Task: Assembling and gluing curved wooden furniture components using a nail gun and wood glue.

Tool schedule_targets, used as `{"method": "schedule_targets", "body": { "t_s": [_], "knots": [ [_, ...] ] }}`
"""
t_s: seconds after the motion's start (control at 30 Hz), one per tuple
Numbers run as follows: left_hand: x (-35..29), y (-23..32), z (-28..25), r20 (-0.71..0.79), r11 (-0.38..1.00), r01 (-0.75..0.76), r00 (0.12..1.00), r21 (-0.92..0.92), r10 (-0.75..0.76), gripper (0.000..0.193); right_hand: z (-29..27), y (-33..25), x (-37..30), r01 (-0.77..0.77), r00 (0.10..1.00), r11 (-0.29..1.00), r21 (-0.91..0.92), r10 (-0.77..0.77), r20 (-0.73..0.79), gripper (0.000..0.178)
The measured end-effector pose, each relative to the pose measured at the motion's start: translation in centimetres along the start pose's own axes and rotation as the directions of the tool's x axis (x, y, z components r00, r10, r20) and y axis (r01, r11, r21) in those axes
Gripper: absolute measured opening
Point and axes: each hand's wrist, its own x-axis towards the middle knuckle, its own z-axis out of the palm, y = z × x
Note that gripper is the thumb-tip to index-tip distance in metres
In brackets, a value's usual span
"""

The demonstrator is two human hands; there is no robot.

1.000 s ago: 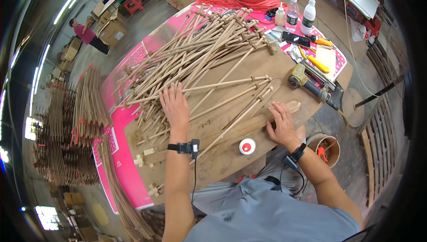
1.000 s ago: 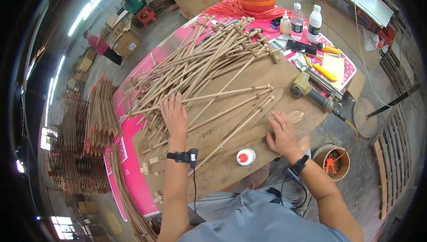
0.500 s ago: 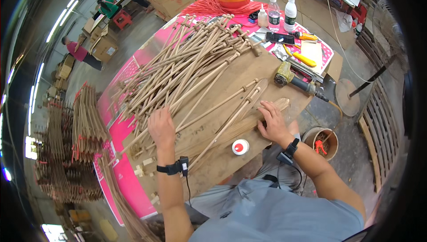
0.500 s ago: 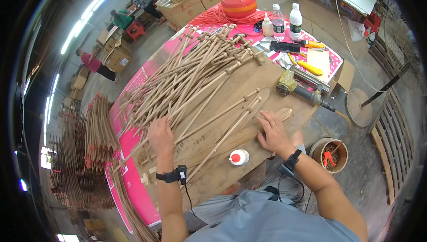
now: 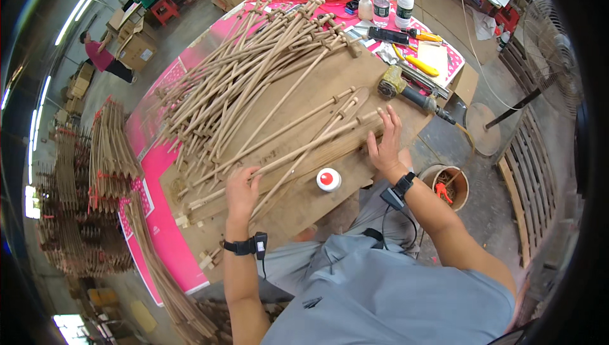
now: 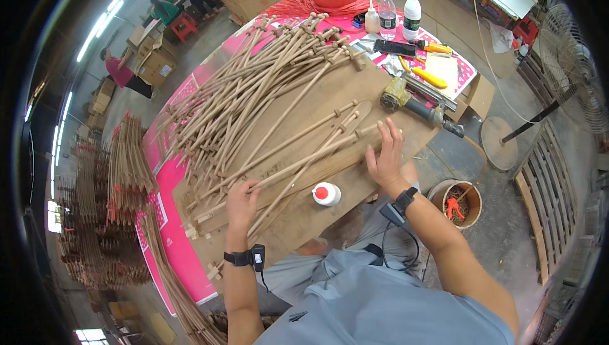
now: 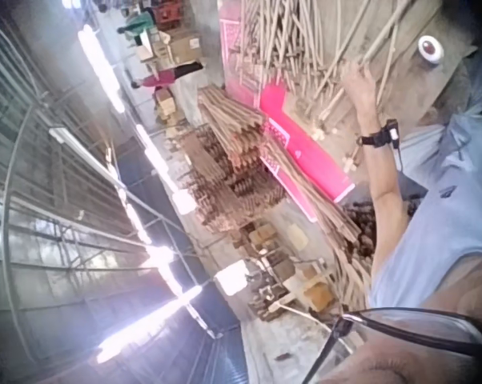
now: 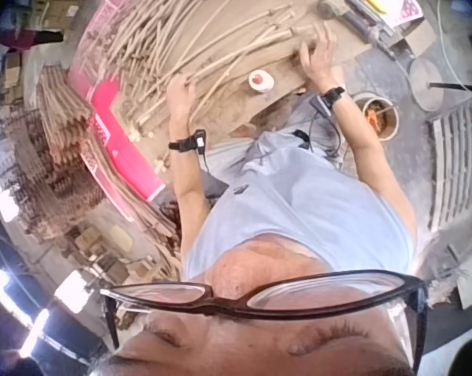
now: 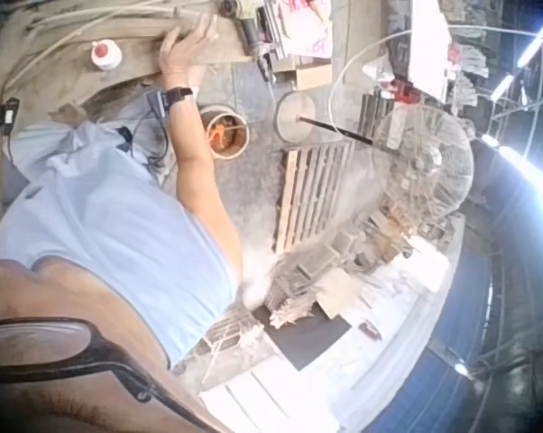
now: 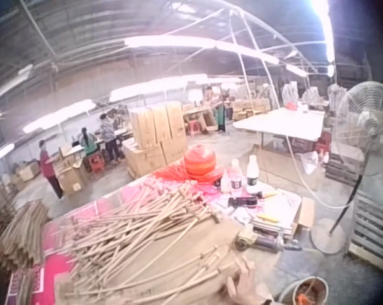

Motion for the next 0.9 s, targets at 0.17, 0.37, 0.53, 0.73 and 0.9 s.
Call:
{"method": "schedule_targets", "body": {
  "t_s": [0.17,0.37,0.53,0.73,0.9],
  "knots": [
    [-1.3,-1.5,2.5,0.158,0.994,0.109,0.982,-0.011,-0.106,0.019,-0.4,1.5,0.3,0.035,0.992,0.998,0.050,-0.041,0.123,0.043],
    [-2.0,-2.3,3.6,0.188,0.992,0.109,0.977,-0.061,-0.096,0.022,-1.4,2.8,0.5,0.034,0.952,0.991,0.128,-0.071,0.299,0.024],
    [-2.3,-2.2,3.3,0.117,0.997,0.074,0.991,-0.019,-0.072,0.023,-0.3,2.0,0.3,0.016,0.955,0.993,0.121,-0.051,0.293,0.025],
    [-2.2,-1.9,4.6,0.043,0.995,-0.020,0.999,-0.093,0.024,0.023,-1.3,3.3,0.3,0.082,0.950,0.992,0.097,-0.107,0.293,0.026],
    [-2.5,-2.4,4.6,0.073,0.997,-0.002,0.997,-0.082,0.008,0.022,-0.3,3.9,-0.2,0.100,0.952,0.991,0.088,-0.121,0.280,0.025]
  ]
}}
